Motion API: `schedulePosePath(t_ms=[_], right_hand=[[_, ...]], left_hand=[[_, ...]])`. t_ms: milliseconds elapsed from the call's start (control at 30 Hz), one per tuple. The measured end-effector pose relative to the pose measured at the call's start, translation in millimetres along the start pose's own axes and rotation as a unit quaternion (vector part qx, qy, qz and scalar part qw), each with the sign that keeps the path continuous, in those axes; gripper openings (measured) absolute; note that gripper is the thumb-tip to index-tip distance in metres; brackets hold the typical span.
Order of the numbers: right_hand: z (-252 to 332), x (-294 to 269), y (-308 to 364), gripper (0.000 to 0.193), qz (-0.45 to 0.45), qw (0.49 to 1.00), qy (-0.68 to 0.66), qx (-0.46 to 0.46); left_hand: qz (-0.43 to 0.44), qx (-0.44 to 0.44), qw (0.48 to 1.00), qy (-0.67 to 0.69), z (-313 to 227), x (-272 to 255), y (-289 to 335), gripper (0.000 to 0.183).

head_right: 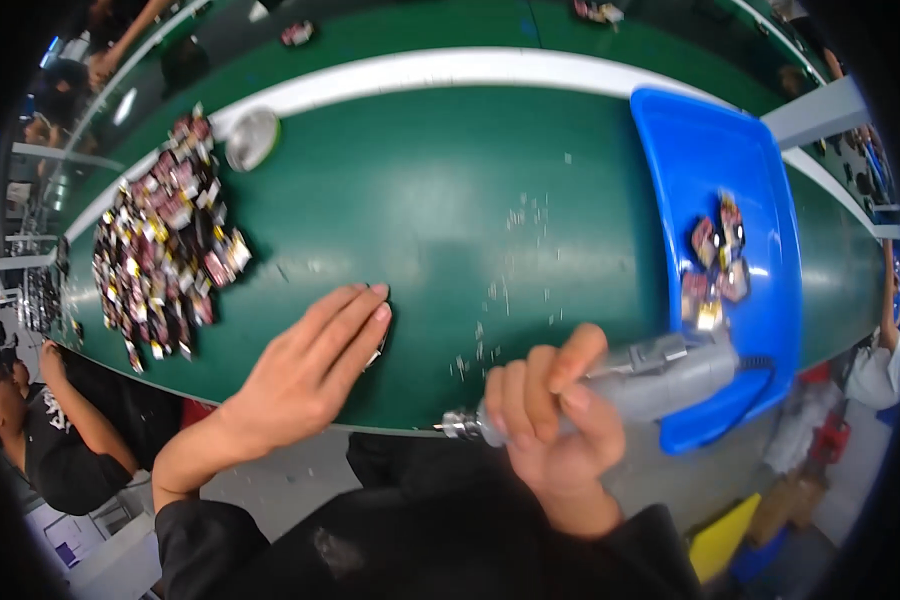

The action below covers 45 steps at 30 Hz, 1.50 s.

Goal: The person is assembling small electronic components on a factory assembly line using an electric screwdriver.

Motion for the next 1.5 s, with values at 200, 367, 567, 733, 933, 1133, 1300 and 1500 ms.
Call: schedulePosePath(t_ms=[200,367,567,733,933,1133,1300,1500], right_hand=[[-38.0,5.0,31.8,0.009,0.003,0.995,0.037,0.093],[-63.1,4.9,54.6,0.009,-0.022,0.986,0.1,0.132],[-73.2,-3.8,58.8,0.012,-0.035,0.987,0.056,0.145],[-71.9,-0.8,57.3,0.014,-0.058,0.989,0.055,0.123],[-66.2,-2.6,53.4,0.015,-0.044,0.987,0.045,0.149],[-4.4,36.6,17.5,0.014,0.12,0.986,0.113,-0.029],[5.9,52.1,-9.1,0.013,0.129,0.977,0.149,-0.079],[0.4,45.8,-21.3,0.014,0.146,0.966,0.207,-0.048]], left_hand=[[-0.063,-0.093,0.988,0.108,-18.4,8.5,11.1,0.04],[-0.144,-0.029,0.989,0.01,-28.8,15.1,19.9,0.034],[-0.175,0.035,0.983,-0.03,-36.4,17.8,23.0,0.035],[-0.183,0.018,0.983,-0.002,-38.4,16.1,22.0,0.036],[-0.118,-0.021,0.992,0.028,-36.5,11.5,22.6,0.035],[-0.107,-0.036,0.993,0.038,-42.0,12.4,29.0,0.034],[-0.085,-0.052,0.995,0.004,-49.0,15.4,32.4,0.033],[-0.157,-0.032,0.986,-0.043,-51.9,23.0,32.8,0.027]])
Point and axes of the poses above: each hand's wrist, its own y-axis away from the middle knuckle, its own x-axis out of the palm, z = x × y, the point moved 4 cm from there along -y, towards the middle knuckle, and after that the axes turned 15 degrees about -z, right-handed, at the moved point
